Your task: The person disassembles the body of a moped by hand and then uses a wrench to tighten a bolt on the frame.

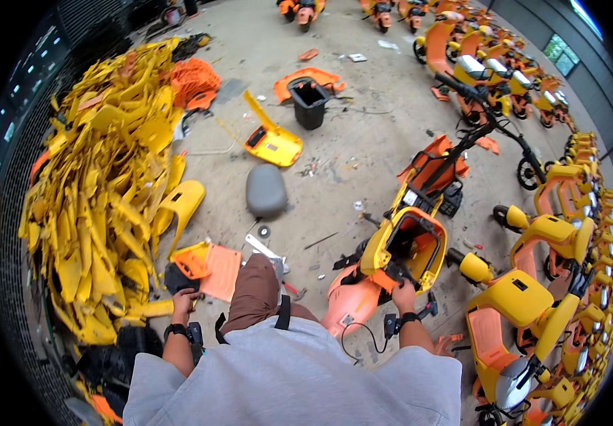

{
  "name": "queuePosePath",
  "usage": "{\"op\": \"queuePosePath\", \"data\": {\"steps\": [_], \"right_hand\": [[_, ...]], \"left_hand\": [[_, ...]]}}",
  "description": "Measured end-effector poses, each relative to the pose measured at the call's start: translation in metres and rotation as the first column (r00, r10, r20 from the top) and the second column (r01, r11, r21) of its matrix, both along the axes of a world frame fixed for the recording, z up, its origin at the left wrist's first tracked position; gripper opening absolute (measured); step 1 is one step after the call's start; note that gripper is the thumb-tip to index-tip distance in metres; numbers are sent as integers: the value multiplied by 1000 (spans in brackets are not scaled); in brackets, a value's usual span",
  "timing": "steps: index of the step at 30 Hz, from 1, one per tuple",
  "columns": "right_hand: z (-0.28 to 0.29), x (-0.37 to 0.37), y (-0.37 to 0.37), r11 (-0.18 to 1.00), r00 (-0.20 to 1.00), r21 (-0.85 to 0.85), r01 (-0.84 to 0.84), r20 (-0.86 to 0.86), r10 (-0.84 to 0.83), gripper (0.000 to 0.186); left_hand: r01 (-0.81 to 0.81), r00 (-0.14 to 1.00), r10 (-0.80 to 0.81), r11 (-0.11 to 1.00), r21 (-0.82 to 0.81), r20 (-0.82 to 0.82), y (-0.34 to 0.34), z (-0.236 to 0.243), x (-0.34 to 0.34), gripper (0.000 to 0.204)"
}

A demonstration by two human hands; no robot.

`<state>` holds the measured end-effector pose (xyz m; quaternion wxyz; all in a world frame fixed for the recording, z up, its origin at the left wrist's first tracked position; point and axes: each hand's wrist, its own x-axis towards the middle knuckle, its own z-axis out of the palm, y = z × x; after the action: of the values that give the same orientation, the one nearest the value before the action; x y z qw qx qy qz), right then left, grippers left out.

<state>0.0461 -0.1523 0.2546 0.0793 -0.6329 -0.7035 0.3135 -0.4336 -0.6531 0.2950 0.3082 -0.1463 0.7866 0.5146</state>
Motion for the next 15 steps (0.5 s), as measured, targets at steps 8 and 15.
{"op": "queuePosePath", "data": {"steps": [8, 15], "right_hand": [[42, -66, 14, 996, 996, 51, 74, 47, -76, 41], [-36, -152, 45, 947, 938, -109, 304, 209, -277, 60]], "left_hand": [[-229, 899, 136, 956, 183, 416, 131, -84, -132, 30], [-352, 909, 192, 828, 435, 370, 214, -112, -281, 44]]}}
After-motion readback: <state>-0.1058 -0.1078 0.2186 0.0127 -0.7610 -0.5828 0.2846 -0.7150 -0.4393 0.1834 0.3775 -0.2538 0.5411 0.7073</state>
